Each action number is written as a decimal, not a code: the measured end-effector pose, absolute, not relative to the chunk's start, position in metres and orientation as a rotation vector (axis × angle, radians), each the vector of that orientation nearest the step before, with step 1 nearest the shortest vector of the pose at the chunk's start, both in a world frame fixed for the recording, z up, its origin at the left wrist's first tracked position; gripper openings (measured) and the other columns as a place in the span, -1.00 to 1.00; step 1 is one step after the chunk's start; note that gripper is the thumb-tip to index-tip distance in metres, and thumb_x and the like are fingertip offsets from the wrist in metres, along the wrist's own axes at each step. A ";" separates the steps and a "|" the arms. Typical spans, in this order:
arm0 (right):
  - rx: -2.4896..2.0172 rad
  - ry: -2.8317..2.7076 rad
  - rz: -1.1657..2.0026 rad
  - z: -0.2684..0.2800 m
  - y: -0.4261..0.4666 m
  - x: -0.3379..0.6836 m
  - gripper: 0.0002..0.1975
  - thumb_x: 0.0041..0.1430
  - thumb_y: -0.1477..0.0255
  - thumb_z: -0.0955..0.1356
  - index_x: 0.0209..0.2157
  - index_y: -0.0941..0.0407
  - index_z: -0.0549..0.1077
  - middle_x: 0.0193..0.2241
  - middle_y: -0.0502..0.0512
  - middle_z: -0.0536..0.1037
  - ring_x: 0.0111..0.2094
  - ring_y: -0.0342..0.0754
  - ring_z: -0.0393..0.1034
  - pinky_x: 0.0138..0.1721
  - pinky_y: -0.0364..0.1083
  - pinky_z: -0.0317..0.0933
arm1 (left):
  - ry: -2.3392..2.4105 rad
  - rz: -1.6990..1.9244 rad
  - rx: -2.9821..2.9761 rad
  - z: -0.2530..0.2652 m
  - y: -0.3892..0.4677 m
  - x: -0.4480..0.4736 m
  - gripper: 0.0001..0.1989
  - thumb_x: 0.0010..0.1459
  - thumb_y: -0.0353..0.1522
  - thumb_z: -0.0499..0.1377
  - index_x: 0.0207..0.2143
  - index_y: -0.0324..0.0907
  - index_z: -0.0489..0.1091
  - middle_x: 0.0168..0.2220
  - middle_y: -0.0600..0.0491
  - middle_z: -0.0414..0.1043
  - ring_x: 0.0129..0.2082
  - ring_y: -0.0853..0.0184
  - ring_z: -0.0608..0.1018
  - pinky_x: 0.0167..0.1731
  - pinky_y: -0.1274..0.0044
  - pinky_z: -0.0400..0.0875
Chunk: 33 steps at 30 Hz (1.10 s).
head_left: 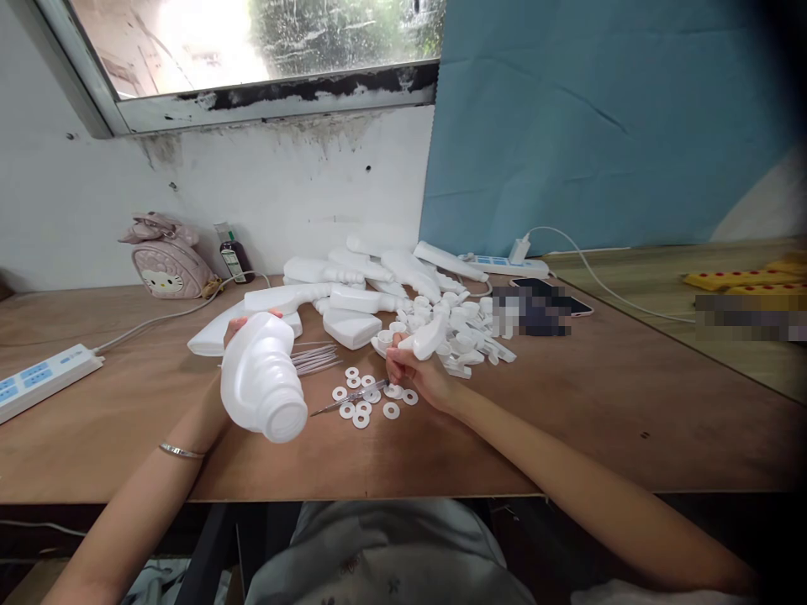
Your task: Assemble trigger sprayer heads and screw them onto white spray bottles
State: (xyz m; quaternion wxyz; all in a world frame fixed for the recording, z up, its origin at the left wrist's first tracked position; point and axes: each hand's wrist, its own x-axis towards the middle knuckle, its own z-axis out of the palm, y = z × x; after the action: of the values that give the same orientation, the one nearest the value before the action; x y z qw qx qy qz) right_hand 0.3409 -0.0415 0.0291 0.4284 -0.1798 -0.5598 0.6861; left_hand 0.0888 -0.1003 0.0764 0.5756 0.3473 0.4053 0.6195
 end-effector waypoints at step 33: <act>-0.268 -0.675 2.016 0.045 -0.037 0.350 -0.82 -0.14 0.60 0.39 -0.41 0.16 0.39 -0.38 0.03 0.58 -0.26 -0.02 0.50 -0.24 -0.24 0.42 | 0.948 1.299 1.084 0.067 -0.054 0.045 -0.52 -0.03 -0.07 0.05 -0.20 -0.24 0.37 -0.39 -0.07 0.48 -0.70 0.43 0.35 -0.71 0.60 0.19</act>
State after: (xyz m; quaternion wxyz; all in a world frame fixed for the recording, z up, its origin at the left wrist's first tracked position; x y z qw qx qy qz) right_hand 0.3505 -0.0366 0.0447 0.4787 -0.1099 -0.2767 0.8259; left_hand 0.0451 -0.0538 0.0670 0.5654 0.4610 0.4032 0.5525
